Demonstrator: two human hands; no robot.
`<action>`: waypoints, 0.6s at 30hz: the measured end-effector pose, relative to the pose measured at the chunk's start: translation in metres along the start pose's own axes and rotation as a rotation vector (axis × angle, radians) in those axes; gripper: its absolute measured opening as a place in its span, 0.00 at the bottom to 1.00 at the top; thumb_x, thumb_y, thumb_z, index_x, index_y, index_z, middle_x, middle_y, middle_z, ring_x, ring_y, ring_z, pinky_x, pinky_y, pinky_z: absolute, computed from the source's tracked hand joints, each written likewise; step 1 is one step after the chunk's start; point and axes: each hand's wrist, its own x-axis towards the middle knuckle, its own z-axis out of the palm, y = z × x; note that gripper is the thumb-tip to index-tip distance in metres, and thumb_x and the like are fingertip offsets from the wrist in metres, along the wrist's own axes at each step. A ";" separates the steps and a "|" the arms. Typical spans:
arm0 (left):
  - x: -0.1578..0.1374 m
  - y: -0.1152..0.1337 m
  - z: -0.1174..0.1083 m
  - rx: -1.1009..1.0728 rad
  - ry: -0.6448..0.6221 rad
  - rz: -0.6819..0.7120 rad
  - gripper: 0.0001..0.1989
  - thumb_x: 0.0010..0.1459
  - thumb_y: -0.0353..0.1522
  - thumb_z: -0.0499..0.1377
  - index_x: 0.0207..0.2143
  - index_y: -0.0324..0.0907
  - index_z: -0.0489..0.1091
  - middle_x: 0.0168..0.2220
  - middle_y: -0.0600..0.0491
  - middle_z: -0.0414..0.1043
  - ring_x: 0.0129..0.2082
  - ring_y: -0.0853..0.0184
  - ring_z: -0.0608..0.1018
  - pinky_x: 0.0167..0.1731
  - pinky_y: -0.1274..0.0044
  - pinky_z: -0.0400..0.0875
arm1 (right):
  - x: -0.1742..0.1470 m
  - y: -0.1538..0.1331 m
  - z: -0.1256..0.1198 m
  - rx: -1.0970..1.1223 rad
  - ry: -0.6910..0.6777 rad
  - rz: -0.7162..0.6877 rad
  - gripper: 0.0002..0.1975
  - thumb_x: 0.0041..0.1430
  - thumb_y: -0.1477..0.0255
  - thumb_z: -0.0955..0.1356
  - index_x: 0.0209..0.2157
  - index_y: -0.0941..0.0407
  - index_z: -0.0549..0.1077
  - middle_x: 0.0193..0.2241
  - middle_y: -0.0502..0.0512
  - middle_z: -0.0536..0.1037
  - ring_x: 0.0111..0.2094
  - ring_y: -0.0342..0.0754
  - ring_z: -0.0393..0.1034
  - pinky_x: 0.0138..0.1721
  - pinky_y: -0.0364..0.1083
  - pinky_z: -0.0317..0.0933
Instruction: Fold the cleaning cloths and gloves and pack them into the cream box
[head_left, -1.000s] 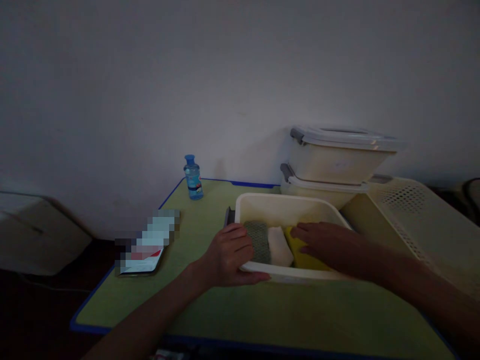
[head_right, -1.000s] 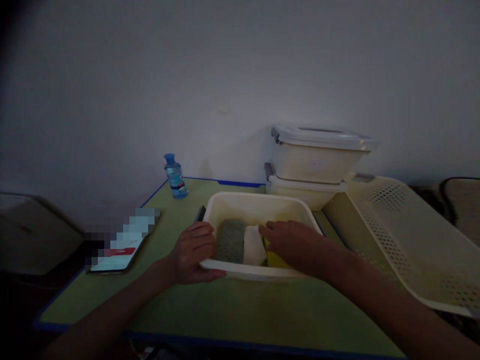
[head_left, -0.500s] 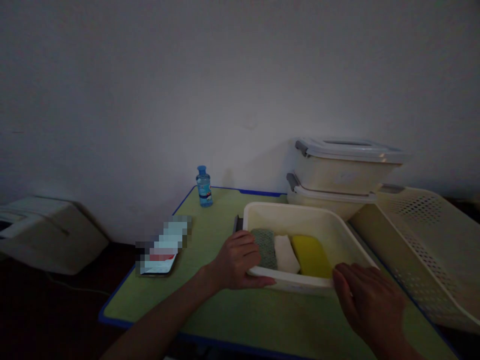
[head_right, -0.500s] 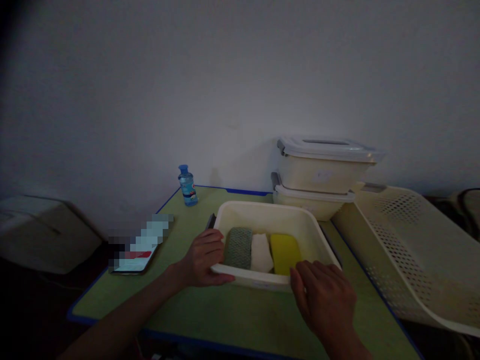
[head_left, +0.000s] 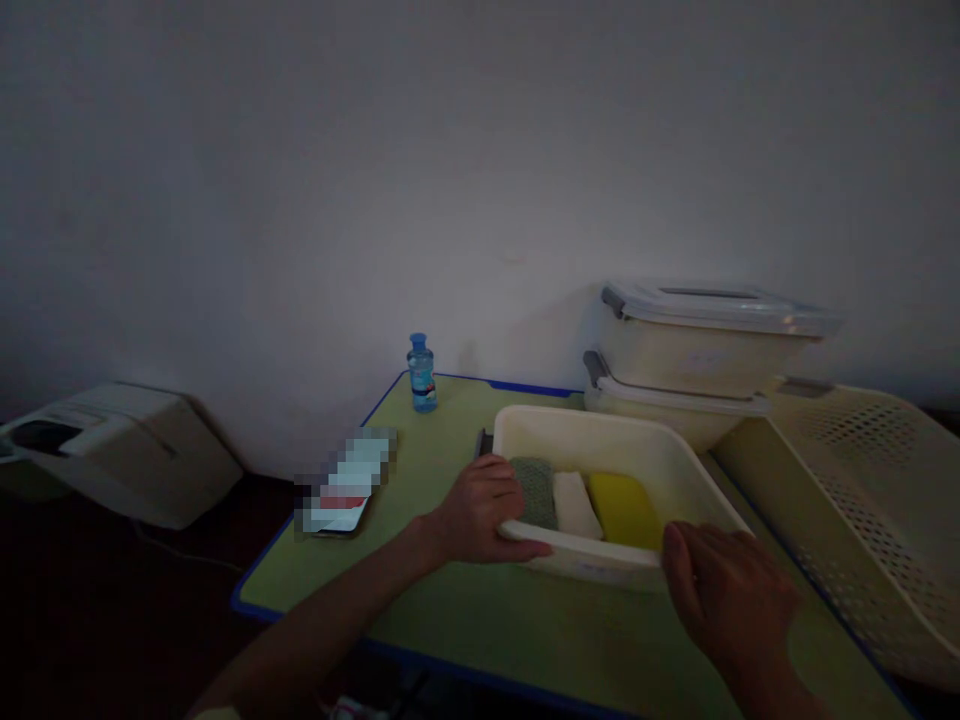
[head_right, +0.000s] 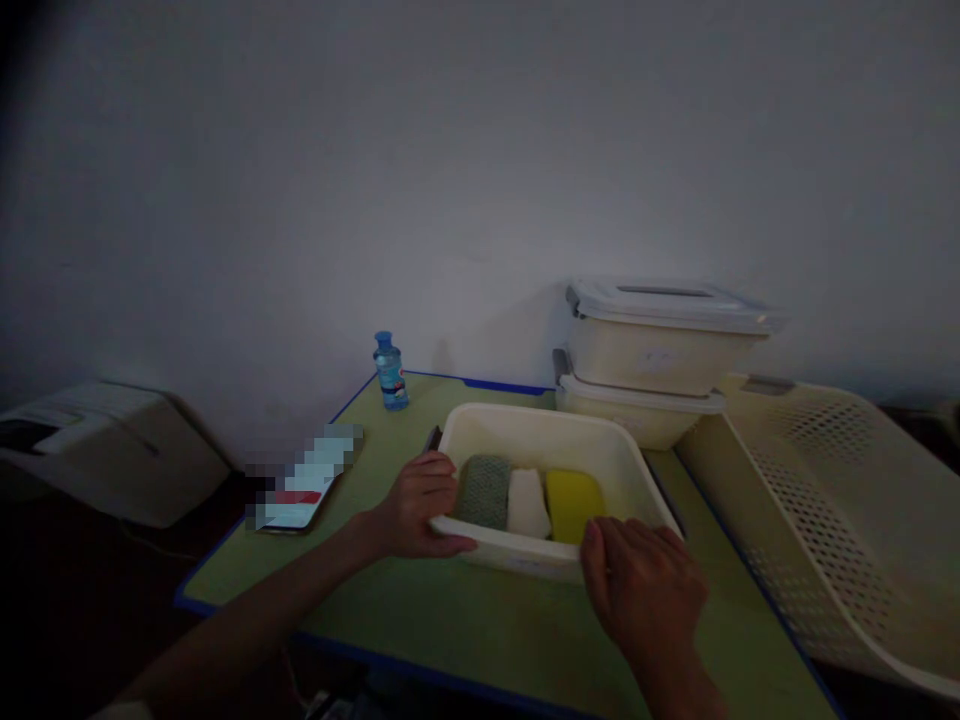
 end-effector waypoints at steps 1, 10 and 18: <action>0.000 0.000 -0.002 -0.008 -0.021 -0.005 0.25 0.57 0.47 0.47 0.14 0.42 0.57 0.14 0.55 0.58 0.19 0.69 0.64 0.25 0.74 0.61 | 0.001 0.000 0.000 -0.002 -0.005 0.004 0.21 0.61 0.73 0.57 0.16 0.56 0.68 0.13 0.52 0.70 0.17 0.44 0.61 0.25 0.44 0.50; 0.006 -0.030 -0.041 -0.571 -0.108 -0.428 0.19 0.47 0.43 0.62 0.39 0.41 0.70 0.39 0.49 0.74 0.41 0.64 0.74 0.44 0.72 0.66 | 0.001 0.000 -0.003 0.002 -0.001 -0.005 0.22 0.61 0.72 0.57 0.15 0.56 0.67 0.11 0.51 0.68 0.15 0.44 0.60 0.25 0.44 0.50; -0.007 -0.145 -0.027 -0.064 0.598 -1.023 0.35 0.32 0.25 0.66 0.45 0.43 0.58 0.45 0.49 0.63 0.45 0.62 0.71 0.44 0.69 0.66 | 0.001 -0.002 -0.003 -0.030 -0.013 0.020 0.23 0.62 0.72 0.56 0.14 0.56 0.65 0.11 0.51 0.66 0.15 0.43 0.58 0.26 0.44 0.48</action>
